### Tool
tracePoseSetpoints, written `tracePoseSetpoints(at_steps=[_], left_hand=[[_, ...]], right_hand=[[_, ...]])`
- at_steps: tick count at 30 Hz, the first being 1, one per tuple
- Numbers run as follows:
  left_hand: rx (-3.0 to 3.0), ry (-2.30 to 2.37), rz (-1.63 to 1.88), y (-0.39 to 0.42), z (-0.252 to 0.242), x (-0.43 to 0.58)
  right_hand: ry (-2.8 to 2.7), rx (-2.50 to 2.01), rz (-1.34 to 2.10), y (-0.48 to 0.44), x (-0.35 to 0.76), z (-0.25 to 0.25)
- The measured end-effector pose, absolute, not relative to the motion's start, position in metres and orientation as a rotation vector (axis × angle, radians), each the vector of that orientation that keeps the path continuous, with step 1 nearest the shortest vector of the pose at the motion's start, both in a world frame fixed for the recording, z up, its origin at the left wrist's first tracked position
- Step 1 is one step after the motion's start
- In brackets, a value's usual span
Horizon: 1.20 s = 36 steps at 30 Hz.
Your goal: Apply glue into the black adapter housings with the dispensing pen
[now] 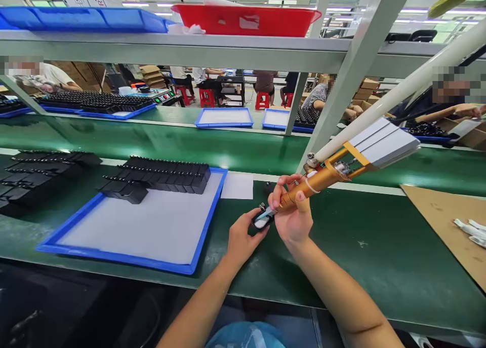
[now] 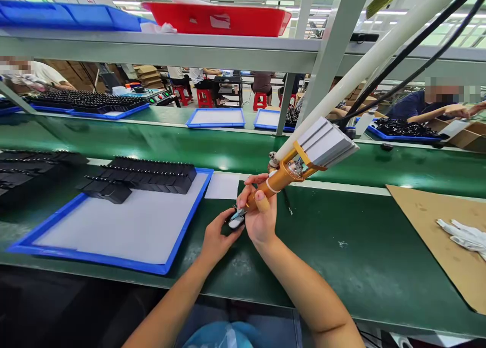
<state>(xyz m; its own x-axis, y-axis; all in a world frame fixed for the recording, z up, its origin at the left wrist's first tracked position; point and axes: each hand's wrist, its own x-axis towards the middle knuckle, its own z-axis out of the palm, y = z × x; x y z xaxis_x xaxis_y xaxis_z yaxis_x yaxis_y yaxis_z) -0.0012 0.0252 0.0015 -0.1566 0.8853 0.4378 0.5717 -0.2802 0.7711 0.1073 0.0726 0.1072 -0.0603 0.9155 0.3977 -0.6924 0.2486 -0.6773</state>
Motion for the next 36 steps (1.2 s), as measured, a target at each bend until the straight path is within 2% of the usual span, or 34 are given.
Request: tracePoseSetpoints(at_steps=[7,16,25,36], left_hand=[[1.809,1.621,1.466,0.025,0.001,-0.001],[1.771,1.742,1.307,0.025,0.007,-0.002],[1.651,1.773,0.859,0.033,0.005,-0.012],[1.46,1.568,1.056,0.05,-0.002,-0.001]], right_hand=[[-0.979,-0.3,1.325,0.069,0.107,0.109],[-0.95,-0.294,1.31,0.078,0.108,0.105],[-0.91,-0.305,1.245,0.097,0.113,0.101],[-0.92,-0.269,1.197,0.118,0.12,0.092]])
